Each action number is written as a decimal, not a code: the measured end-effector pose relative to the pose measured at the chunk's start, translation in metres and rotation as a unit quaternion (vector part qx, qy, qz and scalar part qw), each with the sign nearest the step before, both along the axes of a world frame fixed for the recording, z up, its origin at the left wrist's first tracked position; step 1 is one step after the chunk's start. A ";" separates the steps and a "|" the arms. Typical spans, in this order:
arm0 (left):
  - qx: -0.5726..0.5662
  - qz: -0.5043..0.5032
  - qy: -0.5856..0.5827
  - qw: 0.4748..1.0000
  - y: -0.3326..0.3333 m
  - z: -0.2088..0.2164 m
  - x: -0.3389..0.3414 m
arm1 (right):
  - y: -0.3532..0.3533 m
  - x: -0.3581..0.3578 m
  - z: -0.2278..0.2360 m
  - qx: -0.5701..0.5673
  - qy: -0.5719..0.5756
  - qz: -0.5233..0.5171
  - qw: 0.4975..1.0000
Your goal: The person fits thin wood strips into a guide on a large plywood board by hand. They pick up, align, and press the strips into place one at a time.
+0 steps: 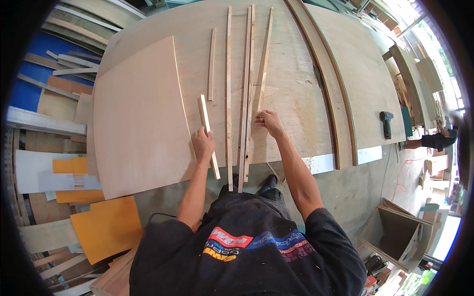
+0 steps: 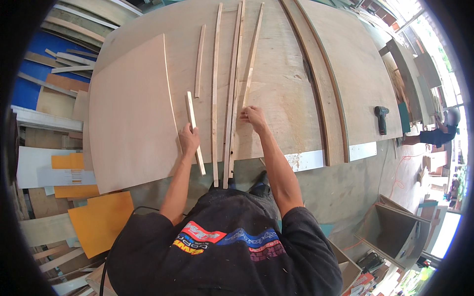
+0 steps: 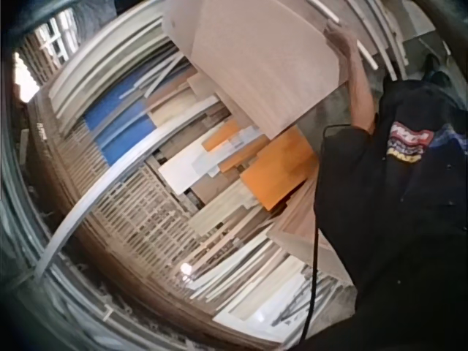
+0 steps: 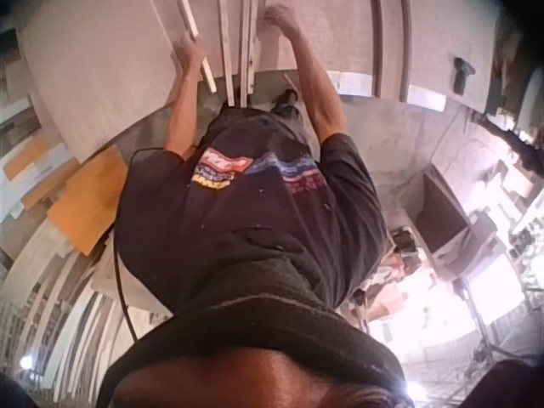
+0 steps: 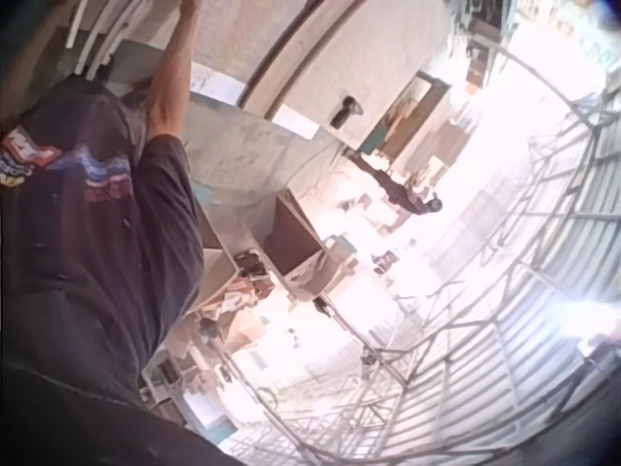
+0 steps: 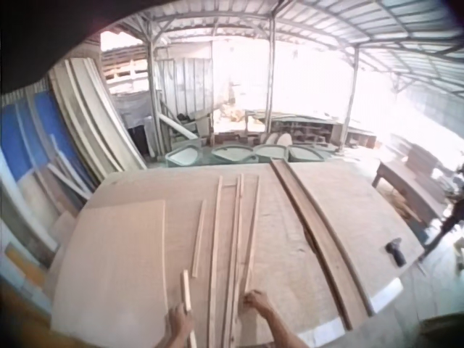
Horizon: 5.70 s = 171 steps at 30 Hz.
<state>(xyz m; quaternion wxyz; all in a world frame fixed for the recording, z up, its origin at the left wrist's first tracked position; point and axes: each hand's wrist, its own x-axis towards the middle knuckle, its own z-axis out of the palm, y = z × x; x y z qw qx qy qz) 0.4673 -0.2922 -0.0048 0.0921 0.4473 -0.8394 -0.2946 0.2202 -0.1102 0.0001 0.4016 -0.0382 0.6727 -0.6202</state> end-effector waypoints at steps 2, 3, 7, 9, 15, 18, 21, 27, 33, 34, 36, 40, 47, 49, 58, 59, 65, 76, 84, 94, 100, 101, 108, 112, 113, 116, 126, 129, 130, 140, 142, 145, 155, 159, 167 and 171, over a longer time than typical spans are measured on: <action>0.015 0.004 0.072 0.997 -0.031 -0.014 -0.003 | 0.009 0.029 0.022 -0.104 -0.108 -0.025 0.988; -0.023 -0.009 0.097 0.995 -0.034 -0.010 -0.018 | 0.035 0.033 0.006 -0.161 -0.132 0.011 0.978; -0.125 -0.008 0.125 0.984 -0.048 0.000 -0.027 | 0.106 0.115 0.051 -0.150 -0.193 0.218 0.945; -0.168 -0.030 0.051 0.984 -0.034 0.013 -0.039 | 0.132 0.144 0.076 -0.135 -0.235 0.189 0.944; -0.187 -0.121 -0.001 0.975 0.068 0.033 -0.042 | 0.127 0.166 0.076 0.093 -0.099 -0.123 0.983; -0.160 -0.099 0.003 0.982 0.094 0.027 -0.036 | 0.176 0.179 0.084 0.102 0.006 -0.262 0.959; -0.140 -0.106 -0.034 0.984 0.088 0.019 -0.040 | 0.290 0.196 0.032 0.060 0.173 -0.374 0.909; -0.013 -0.088 0.057 0.994 0.050 0.006 -0.045 | 0.420 0.275 0.019 0.299 -0.018 -0.605 0.738; 0.021 0.053 0.010 0.998 0.042 0.044 -0.038 | 0.490 0.378 -0.072 0.290 -0.268 -0.509 0.765; 0.032 0.064 0.030 0.997 0.047 0.055 -0.043 | 0.481 0.384 -0.074 0.308 -0.263 -0.483 0.776; 0.007 0.068 0.041 0.997 0.051 0.059 -0.050 | 0.474 0.389 -0.075 0.333 -0.243 -0.431 0.803; -0.085 0.024 0.031 0.996 0.025 0.032 -0.064 | 0.480 0.376 -0.093 0.326 -0.189 -0.367 0.851; -0.167 -0.064 0.054 0.982 0.055 0.014 -0.063 | 0.498 0.337 -0.090 0.296 -0.213 -0.368 0.855; -0.128 -0.114 0.043 0.984 0.092 0.017 -0.044 | 0.501 0.335 -0.090 0.259 -0.238 -0.369 0.860; -0.200 -0.093 -0.010 0.975 0.163 -0.005 -0.041 | 0.483 0.323 -0.051 0.268 -0.224 -0.500 0.793; -0.188 -0.088 -0.014 0.978 0.161 -0.007 -0.046 | 0.488 0.323 -0.045 0.268 -0.213 -0.531 0.775; -0.225 -0.042 0.015 0.973 0.149 -0.017 -0.060 | 0.514 0.306 0.015 0.211 0.009 -0.577 0.789; -0.215 0.020 0.033 0.976 0.116 -0.026 -0.067 | 0.460 0.340 0.046 0.244 0.062 -0.228 0.940; -0.247 0.020 0.007 0.969 0.112 -0.028 -0.069 | 0.412 0.294 0.054 0.319 0.051 -0.118 0.939; -0.230 0.008 0.015 0.973 0.114 -0.012 -0.071 | 0.359 0.212 0.059 0.304 0.052 -0.078 0.948; -0.246 0.000 0.006 0.969 0.117 -0.016 -0.067 | 0.322 0.167 0.065 0.306 0.074 -0.086 0.945; -0.242 0.002 0.000 0.970 0.114 -0.013 -0.069 | 0.315 0.162 0.067 0.295 0.074 -0.095 0.948; -0.222 -0.006 -0.022 0.975 0.117 -0.009 -0.069 | 0.360 0.196 0.056 0.321 0.104 -0.073 0.939; -0.239 -0.006 -0.027 0.971 0.118 -0.007 -0.068 | 0.397 0.241 0.034 0.343 0.107 -0.054 0.932; -0.242 -0.005 -0.024 0.970 0.116 -0.007 -0.068 | 0.399 0.246 0.031 0.345 0.136 -0.048 0.928; -0.243 -0.001 -0.014 0.970 0.116 -0.007 -0.066 | 0.404 0.250 0.023 0.356 0.200 -0.042 0.912; -0.228 0.005 0.023 0.973 0.078 0.001 -0.064 | 0.339 0.129 0.028 0.408 0.428 -0.040 0.805; -0.199 0.015 0.017 0.980 0.065 0.014 -0.078 | 0.307 0.096 0.052 0.357 0.440 -0.075 0.821; -0.202 0.016 0.024 0.979 0.063 0.017 -0.079 | 0.300 0.093 0.061 0.335 0.440 -0.092 0.828; -0.233 -0.011 -0.004 0.972 0.073 -0.005 -0.080 | 0.350 0.187 0.049 0.320 0.306 -0.126 0.888; -0.234 -0.011 -0.014 0.972 0.076 -0.007 -0.082 | 0.354 0.198 0.046 0.315 0.273 -0.116 0.901; -0.242 -0.016 -0.034 0.969 0.077 -0.006 -0.084 | 0.342 0.200 0.049 0.288 0.240 -0.107 0.921; -0.255 -0.016 -0.047 0.966 0.073 -0.005 -0.083 | 0.173 0.086 0.069 0.291 0.367 -0.008 0.884; -0.266 -0.027 -0.044 0.963 0.087 -0.012 -0.076 | 0.059 -0.005 0.107 0.201 0.238 -0.082 0.947; -0.255 -0.005 -0.045 0.966 0.075 -0.019 -0.081 | 0.202 0.119 0.073 0.286 0.331 -0.038 0.898; -0.194 -0.002 -0.006 0.981 0.075 -0.004 -0.083 | 0.237 0.185 0.065 0.240 0.255 -0.077 0.934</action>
